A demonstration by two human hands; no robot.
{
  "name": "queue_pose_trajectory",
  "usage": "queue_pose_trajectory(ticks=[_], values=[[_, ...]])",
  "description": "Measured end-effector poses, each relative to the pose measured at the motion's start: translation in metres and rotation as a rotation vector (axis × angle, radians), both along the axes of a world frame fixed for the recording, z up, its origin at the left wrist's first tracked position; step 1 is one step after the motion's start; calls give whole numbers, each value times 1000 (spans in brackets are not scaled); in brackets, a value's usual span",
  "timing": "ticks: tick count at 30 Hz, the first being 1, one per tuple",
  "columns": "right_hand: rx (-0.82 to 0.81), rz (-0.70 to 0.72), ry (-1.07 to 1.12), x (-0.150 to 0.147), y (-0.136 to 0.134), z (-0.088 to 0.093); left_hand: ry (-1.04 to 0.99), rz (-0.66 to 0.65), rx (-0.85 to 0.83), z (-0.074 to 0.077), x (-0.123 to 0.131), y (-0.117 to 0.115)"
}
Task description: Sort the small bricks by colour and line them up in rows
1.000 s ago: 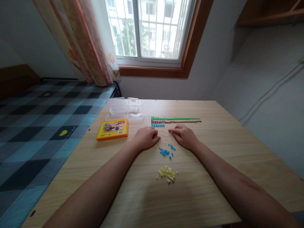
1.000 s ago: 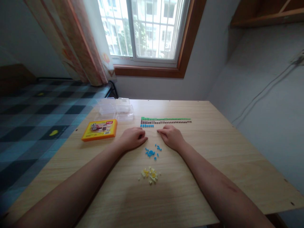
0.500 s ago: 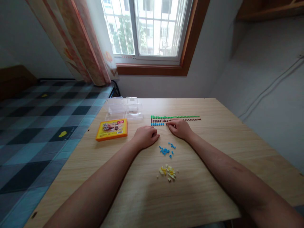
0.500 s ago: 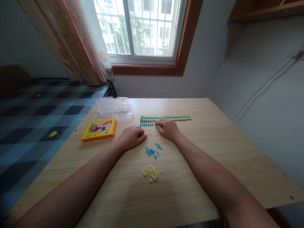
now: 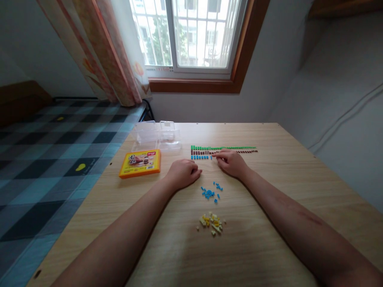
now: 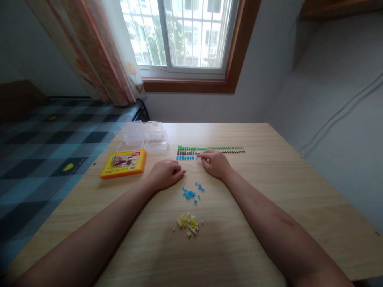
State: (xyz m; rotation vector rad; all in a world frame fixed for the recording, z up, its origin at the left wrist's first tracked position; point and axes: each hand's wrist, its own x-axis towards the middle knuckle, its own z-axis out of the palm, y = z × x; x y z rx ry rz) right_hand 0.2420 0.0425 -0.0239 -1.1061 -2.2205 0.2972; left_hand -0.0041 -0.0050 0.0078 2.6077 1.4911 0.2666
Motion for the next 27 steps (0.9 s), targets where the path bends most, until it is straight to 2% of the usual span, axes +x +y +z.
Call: queue_pose_trajectory(ticks=[8, 13, 22, 27], values=[[16, -65, -137, -4, -4, 1, -233, -7, 68, -5, -2, 3], [20, -72, -186, -5, -4, 2, -324, 30, 135, -2, -1, 0], [24, -69, -189, -6, -4, 3, -302, 52, 135, 0, -2, 0], [27, -71, -196, -7, -5, 3, -246, 16, 124, -1, -3, 2]])
